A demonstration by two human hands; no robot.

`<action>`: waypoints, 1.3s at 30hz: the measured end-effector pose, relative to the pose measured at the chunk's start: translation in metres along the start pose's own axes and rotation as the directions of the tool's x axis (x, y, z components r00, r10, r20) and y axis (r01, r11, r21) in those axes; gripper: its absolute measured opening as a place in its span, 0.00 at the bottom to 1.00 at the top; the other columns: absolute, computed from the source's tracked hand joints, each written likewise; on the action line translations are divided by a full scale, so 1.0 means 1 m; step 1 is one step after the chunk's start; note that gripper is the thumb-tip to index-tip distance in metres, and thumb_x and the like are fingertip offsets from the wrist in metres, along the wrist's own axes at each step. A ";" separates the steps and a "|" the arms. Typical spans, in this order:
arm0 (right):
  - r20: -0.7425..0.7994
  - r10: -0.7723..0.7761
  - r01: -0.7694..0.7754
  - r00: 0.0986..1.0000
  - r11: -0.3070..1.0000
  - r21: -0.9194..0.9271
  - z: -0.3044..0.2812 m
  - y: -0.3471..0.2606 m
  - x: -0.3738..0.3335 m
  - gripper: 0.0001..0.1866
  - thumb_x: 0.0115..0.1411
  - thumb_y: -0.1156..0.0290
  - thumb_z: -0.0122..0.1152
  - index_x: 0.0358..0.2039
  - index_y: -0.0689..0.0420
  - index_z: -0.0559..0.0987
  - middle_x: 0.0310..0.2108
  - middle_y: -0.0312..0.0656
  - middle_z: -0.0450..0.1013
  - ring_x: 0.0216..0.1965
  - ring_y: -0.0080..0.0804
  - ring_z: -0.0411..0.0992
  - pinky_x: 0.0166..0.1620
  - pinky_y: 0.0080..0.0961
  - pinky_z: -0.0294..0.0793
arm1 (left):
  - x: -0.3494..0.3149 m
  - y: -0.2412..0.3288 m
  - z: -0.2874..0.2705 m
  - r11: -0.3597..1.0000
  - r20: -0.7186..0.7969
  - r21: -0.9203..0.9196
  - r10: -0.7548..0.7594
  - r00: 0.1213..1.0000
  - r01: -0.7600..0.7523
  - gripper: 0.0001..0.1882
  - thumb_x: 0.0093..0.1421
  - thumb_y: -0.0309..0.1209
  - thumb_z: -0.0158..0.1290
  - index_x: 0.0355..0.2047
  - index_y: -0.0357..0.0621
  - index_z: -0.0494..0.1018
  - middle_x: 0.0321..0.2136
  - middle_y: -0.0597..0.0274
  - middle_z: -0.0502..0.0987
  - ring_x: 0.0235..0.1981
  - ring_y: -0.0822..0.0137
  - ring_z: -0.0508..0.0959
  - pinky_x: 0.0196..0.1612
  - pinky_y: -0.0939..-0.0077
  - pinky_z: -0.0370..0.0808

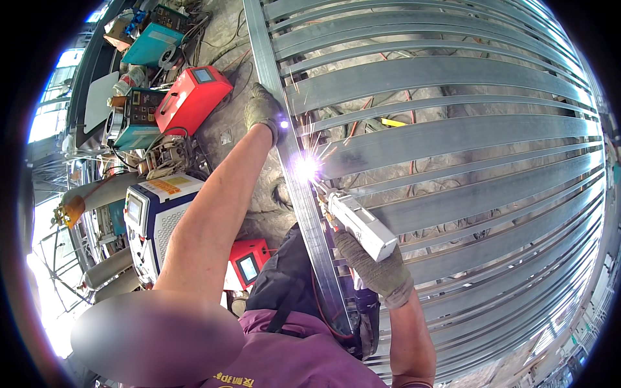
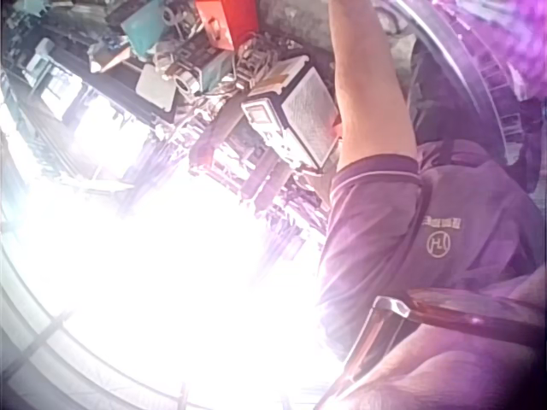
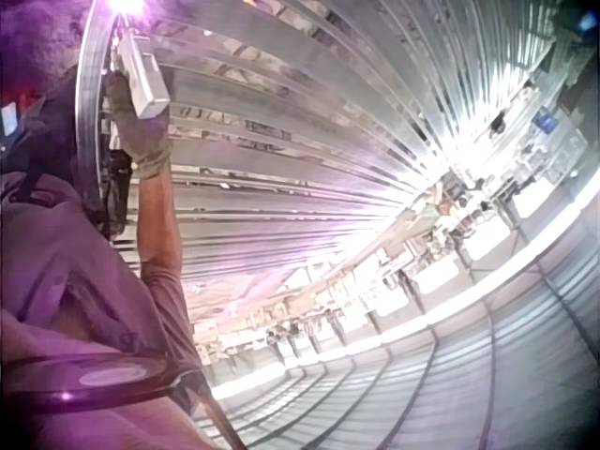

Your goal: The person welds a metal grate using a handheld welding torch, moving steadily along the seam while sparks and bright light are visible. The person holds the grate with one hand and operates the torch with the other throughout the clip.

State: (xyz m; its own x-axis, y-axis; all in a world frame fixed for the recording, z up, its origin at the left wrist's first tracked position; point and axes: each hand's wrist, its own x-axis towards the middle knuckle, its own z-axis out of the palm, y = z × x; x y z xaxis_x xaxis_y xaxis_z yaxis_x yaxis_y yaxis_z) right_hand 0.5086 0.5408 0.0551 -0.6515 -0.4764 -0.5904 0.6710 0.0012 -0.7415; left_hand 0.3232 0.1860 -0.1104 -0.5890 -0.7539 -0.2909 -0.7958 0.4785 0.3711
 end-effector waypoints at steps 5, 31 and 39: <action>0.014 -0.049 0.049 0.999 0.998 -0.047 -0.003 0.004 -0.001 0.24 0.67 0.78 0.67 0.63 0.61 0.76 0.54 0.40 0.80 0.54 0.24 0.77 0.54 0.22 0.79 | -0.023 0.020 -0.019 0.946 0.023 -0.282 -0.161 0.987 0.161 0.35 0.78 0.51 0.28 0.60 0.35 0.74 0.59 0.42 0.78 0.61 0.44 0.77 0.62 0.55 0.73; 0.029 -0.045 0.045 0.999 0.999 0.008 -0.001 0.004 -0.007 0.23 0.68 0.70 0.69 0.60 0.62 0.76 0.40 0.39 0.79 0.34 0.21 0.78 0.35 0.21 0.81 | -0.016 0.012 -0.012 0.991 -0.048 -0.132 -0.033 0.998 0.027 0.38 0.77 0.53 0.22 0.61 0.38 0.74 0.58 0.39 0.78 0.62 0.42 0.76 0.65 0.53 0.71; 0.022 -0.037 0.037 0.999 0.999 0.021 0.000 0.004 -0.008 0.23 0.67 0.71 0.69 0.60 0.62 0.76 0.39 0.38 0.79 0.33 0.21 0.78 0.34 0.21 0.81 | -0.022 0.016 -0.017 0.988 -0.053 -0.150 -0.036 0.998 0.028 0.43 0.77 0.57 0.21 0.59 0.34 0.75 0.56 0.34 0.78 0.61 0.40 0.76 0.65 0.51 0.71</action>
State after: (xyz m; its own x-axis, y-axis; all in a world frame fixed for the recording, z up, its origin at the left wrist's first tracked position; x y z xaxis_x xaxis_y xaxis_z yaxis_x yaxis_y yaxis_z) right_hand 0.5159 0.5448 0.0570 -0.6683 -0.4952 -0.5552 0.6539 -0.0352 -0.7557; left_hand 0.3258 0.2029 -0.0828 -0.5518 -0.7933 -0.2572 -0.7817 0.3845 0.4911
